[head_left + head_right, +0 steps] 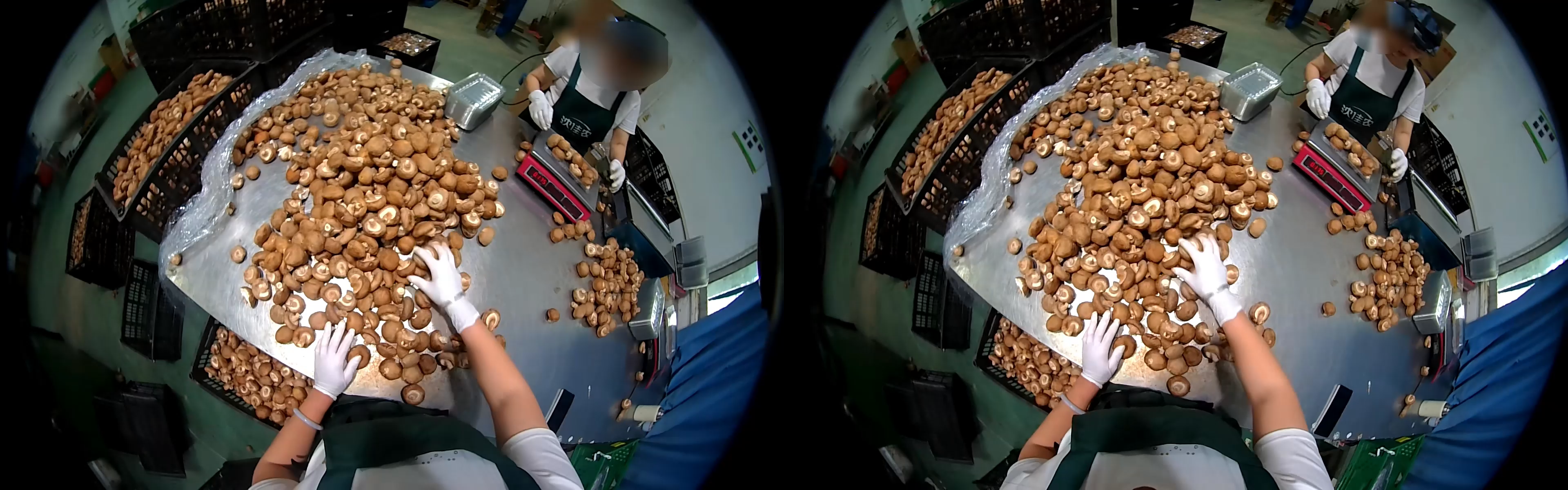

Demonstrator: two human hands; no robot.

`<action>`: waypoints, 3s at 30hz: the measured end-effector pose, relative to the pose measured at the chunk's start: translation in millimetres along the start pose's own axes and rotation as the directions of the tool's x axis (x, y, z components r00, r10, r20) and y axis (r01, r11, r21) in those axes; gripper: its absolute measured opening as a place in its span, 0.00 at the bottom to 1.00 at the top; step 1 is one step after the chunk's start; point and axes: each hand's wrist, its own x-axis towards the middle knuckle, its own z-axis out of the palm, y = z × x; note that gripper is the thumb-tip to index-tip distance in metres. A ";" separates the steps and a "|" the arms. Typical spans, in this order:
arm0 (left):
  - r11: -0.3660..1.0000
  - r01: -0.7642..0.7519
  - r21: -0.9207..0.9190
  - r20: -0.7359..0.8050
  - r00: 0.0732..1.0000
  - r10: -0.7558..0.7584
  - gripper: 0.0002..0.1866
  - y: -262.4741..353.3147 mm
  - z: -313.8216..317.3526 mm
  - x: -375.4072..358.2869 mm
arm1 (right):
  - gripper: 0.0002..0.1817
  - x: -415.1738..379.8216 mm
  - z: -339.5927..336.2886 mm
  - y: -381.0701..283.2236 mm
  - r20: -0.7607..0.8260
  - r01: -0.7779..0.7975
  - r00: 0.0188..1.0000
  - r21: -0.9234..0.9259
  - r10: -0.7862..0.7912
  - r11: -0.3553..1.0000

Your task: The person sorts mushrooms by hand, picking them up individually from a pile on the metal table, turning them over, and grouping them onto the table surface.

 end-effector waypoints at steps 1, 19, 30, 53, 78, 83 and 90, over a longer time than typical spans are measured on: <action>1.000 -0.006 -0.006 0.003 1.000 0.006 0.30 -0.2 -1.1 -0.3 | 0.35 -12.6 -0.9 1.9 0.011 0.008 1.000 0.051 -0.009 0.999; 1.000 -0.002 0.007 -0.016 1.000 0.002 0.29 3.7 -3.0 0.9 | 0.18 -58.6 -43.5 -17.3 -0.033 -0.005 0.999 0.446 0.022 0.895; 0.999 0.004 -0.036 -0.054 0.999 -0.006 0.25 7.7 -8.2 -1.6 | 0.20 33.9 7.8 4.7 0.003 0.026 1.000 -0.245 -0.026 0.969; -0.395 0.468 -0.791 0.554 0.821 -0.137 0.30 66.4 -49.0 63.1 | 0.20 -34.1 -40.2 -3.3 -0.097 -0.194 0.955 0.514 0.282 0.835; -0.502 0.601 -0.622 0.708 0.706 -0.032 0.31 55.0 -40.0 61.2 | 0.11 -29.9 -53.0 -76.6 0.199 0.004 0.969 0.573 -0.144 0.820; -0.552 0.525 -0.648 0.640 0.768 -0.022 0.32 47.4 -35.6 69.1 | 0.16 20.8 0.6 -35.6 -0.074 0.060 0.996 0.056 -0.056 0.997; -0.588 0.404 -0.701 0.530 0.847 -0.050 0.37 51.1 -50.6 74.7 | 0.26 42.9 32.4 -13.3 0.161 -0.080 0.986 0.256 0.039 0.963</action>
